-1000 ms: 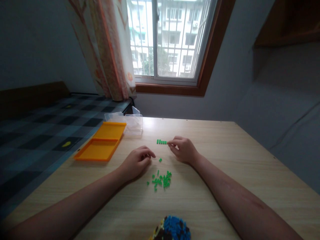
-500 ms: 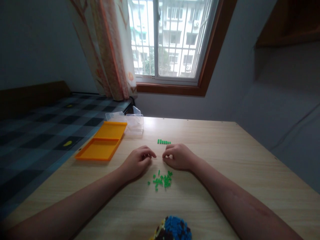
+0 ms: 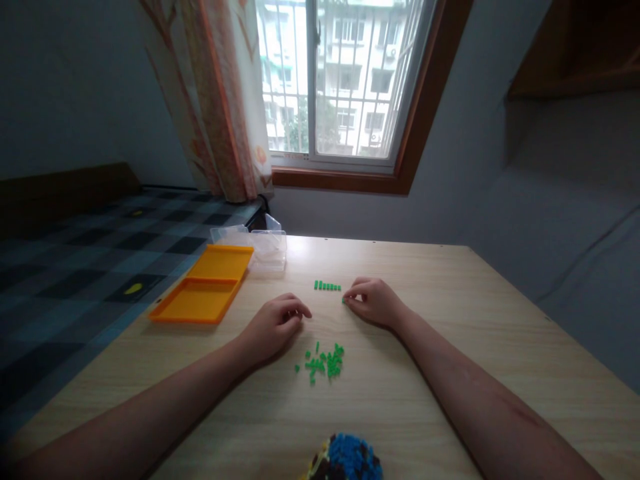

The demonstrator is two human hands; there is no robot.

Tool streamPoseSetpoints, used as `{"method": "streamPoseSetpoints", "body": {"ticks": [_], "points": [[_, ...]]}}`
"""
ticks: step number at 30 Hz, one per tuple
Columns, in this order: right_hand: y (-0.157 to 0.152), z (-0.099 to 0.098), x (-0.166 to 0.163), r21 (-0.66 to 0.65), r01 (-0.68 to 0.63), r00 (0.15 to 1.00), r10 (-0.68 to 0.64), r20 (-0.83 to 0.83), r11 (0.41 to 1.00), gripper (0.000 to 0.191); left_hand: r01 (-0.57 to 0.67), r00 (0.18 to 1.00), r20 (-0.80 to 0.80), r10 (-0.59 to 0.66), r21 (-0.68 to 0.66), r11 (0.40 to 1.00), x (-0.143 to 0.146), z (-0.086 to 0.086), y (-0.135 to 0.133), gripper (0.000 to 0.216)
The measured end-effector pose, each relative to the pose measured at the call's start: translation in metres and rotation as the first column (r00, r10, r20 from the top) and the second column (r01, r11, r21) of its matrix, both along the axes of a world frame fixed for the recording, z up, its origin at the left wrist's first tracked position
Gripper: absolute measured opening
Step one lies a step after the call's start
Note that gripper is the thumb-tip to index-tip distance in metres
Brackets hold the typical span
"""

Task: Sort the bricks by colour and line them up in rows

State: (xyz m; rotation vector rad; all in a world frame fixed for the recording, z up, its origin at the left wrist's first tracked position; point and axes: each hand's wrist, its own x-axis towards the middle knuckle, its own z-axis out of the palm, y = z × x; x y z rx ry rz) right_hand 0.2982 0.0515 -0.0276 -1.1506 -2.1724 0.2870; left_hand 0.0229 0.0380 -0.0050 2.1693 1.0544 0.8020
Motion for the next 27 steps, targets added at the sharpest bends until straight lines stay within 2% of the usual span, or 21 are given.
{"method": "streamPoseSetpoints", "body": {"ticks": [4, 11, 20, 27], "points": [[0.001, -0.001, 0.001, 0.025, 0.017, 0.998, -0.018, 0.057, 1.0, 0.015, 0.001, 1.0, 0.002, -0.001, 0.0, 1.0, 0.0, 0.001, 0.0, 0.03], [0.013, -0.007, 0.007, 0.064, 0.163, 0.98, -0.169, 0.102, 0.985, 0.018, 0.005, 1.0, -0.002, -0.005, 0.007, 1.0, 0.0, 0.0, 0.0, 0.03], [0.015, -0.008, 0.002, 0.089, 0.188, 0.975, -0.197, 0.103, 0.978, 0.021, 0.005, 1.0, -0.009, -0.005, -0.002, 1.0, 0.001, 0.001, -0.001, 0.029], [0.011, -0.006, -0.001, 0.087, 0.159, 0.981, -0.167, 0.1, 0.983, 0.018, 0.001, 1.0, 0.0, -0.001, 0.0, 1.0, 0.0, -0.001, 0.0, 0.03]]}}
